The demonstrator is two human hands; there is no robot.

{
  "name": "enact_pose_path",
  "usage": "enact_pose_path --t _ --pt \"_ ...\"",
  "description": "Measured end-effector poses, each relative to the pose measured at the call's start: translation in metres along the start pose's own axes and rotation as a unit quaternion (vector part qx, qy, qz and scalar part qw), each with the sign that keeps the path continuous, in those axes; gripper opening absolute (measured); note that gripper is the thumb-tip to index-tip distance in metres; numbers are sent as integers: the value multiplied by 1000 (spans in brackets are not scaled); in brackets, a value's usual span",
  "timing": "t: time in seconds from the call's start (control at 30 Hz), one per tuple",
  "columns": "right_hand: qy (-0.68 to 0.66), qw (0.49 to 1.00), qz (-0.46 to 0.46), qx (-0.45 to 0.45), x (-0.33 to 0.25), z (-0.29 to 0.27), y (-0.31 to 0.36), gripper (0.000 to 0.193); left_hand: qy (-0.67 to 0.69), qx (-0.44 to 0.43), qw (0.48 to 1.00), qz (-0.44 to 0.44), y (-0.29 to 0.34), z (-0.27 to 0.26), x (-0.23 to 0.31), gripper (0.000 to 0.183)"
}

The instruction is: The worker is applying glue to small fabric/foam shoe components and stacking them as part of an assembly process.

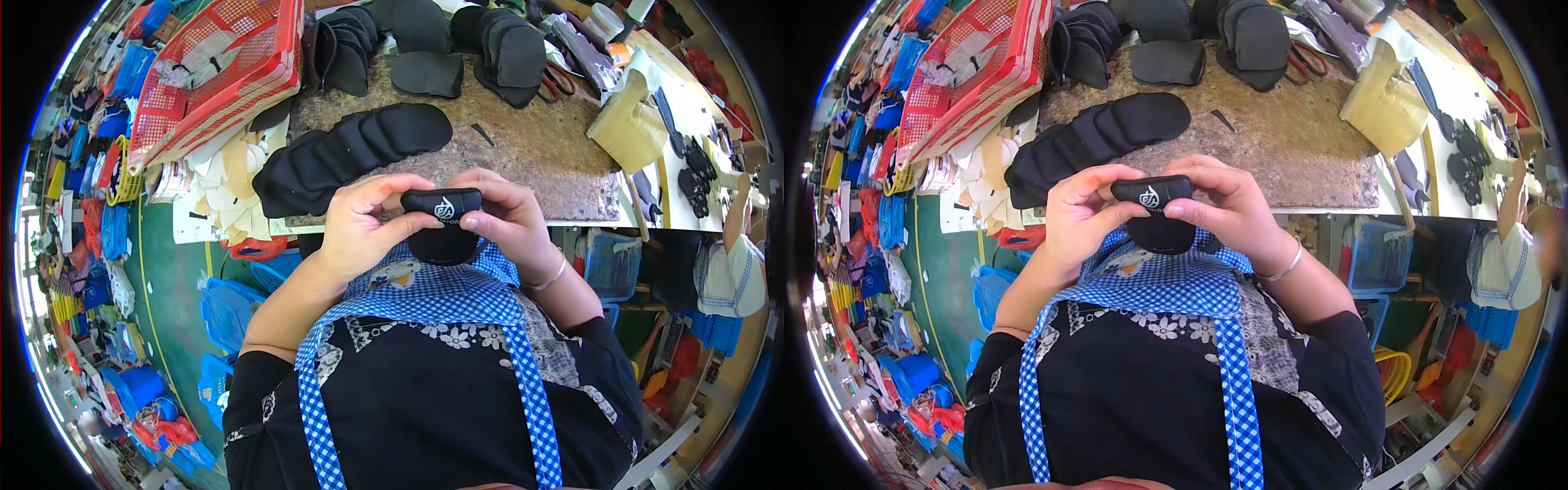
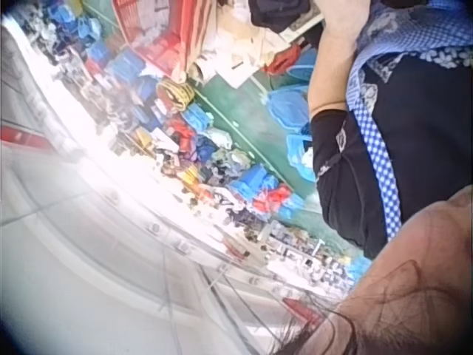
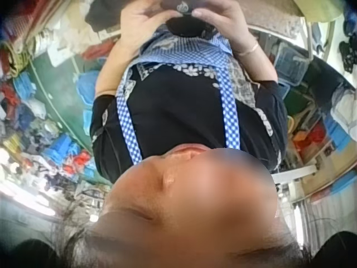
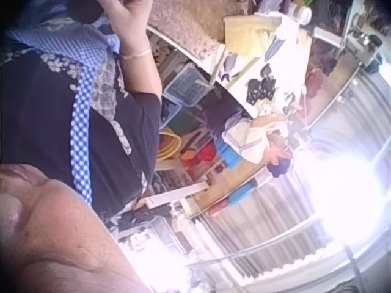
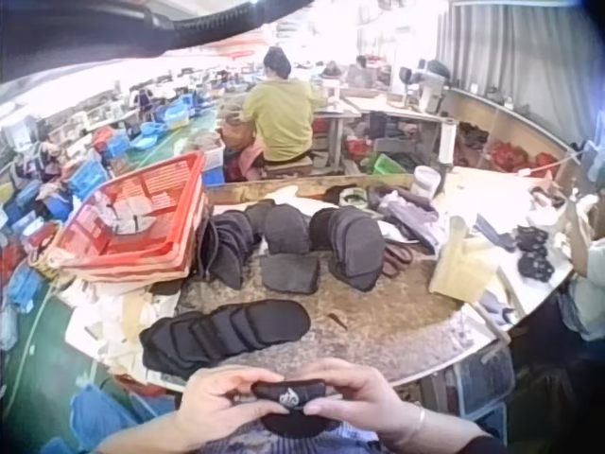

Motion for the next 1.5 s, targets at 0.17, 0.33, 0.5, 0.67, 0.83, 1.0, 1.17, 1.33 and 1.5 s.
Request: enact_pose_path --t 0.17,0.33,0.5,0.67,0.83,1.0,1.17,1.33,1.5 --pt "-41 997 56 30 11 0 3 16 -115 18 993 18 2 -5 -6 24" --pt "63 995 54 51 10 -6 5 15 -120 19 992 22 1 -4 -6 22" --pt "381 873 -302 32 -11 -5 10 18 -365 -40 834 411 2 16 14 21" --pt "495 833 -228 -96 43 4 35 29 -474 -149 782 376 30 19 -51 14" --pt "547 822 -100 -124 46 12 30 51 -481 -162 806 304 27 19 -49 24" --pt "522 843 -87 -97 42 7 13 57 -414 -155 871 216 11 14 -50 31" --pt "-5 989 133 -63 29 2 17 24 -100 -152 981 -73 14 7 -37 20" --pt "-144 965 219 9 27 9 21 16 -50 -83 994 -46 12 7 -16 18" --pt "0 1000 6 17 16 7 14 12 -143 -96 978 113 8 14 6 10"
Point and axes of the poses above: each hand's wrist, its own y-axis away from the middle knuckle, its own z-axis out of the palm, x = y × z, the point moved 6 cm from there along -y, towards the middle knuckle, and after that the axes turned 4 degrees about x, right-handed, at the moved point
